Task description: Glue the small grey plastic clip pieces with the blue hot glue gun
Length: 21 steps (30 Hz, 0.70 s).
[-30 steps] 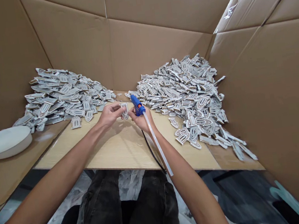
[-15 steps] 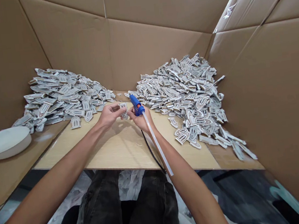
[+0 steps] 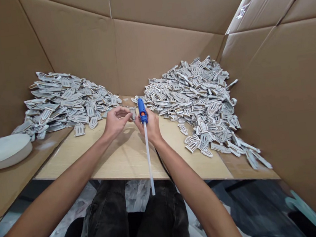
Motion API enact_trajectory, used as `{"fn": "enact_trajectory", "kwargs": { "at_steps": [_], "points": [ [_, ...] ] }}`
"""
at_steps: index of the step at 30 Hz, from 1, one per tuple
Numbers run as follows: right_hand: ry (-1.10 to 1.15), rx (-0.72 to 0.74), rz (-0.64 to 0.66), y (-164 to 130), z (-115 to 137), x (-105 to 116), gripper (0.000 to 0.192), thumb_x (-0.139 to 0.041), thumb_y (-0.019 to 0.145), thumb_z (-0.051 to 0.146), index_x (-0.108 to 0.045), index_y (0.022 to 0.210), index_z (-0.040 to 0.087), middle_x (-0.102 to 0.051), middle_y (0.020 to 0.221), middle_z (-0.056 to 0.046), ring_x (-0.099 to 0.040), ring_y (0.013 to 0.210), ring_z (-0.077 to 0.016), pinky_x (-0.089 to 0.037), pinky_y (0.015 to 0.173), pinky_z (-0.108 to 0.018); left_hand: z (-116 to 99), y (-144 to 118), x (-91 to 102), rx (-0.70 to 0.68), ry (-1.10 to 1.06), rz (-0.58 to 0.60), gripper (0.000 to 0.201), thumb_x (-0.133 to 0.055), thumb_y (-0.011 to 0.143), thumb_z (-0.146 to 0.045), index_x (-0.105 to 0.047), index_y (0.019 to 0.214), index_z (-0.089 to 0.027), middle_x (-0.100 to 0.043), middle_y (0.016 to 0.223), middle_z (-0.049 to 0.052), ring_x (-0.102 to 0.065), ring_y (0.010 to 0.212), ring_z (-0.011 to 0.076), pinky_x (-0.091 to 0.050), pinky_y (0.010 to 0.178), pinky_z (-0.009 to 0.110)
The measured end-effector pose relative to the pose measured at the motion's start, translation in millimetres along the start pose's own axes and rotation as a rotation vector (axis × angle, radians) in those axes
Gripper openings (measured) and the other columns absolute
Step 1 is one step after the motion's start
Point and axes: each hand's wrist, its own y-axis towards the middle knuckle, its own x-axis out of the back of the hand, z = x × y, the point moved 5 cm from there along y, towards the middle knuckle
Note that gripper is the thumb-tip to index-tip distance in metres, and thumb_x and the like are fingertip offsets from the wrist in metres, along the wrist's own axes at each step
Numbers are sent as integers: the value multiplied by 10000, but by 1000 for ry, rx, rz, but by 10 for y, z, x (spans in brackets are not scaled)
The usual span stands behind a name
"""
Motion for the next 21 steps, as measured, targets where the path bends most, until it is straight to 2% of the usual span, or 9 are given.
{"fn": "enact_trajectory", "kwargs": {
  "at_steps": [8,13,21],
  "points": [
    [-144,134,-59,-11,21,-43,177,-631,881,330,-471,851,261,-597,831,-21,-527,762,-210,-452,752,-337,11,2,-20,32,-47,-75,253,-862,702,-369,-776,778,-143,-773,868,79,-710,748,175,-616,686,304],
    [-226,226,-20,-25,16,-82,108,-576,884,214,-477,879,256,-606,878,-37,-538,794,-217,-448,757,-351,35,23,-15,89,-62,-78,212,-869,686,-329,-782,736,-142,-774,814,69,-695,707,167,-621,700,312],
    [-334,334,16,-46,-7,-155,152,-554,869,135,-479,938,248,-605,943,-69,-538,844,-242,-464,766,-356,61,29,-10,149,-124,-96,220,-891,670,-311,-778,730,-133,-768,794,66,-697,726,175,-633,745,344]
  ]
}}
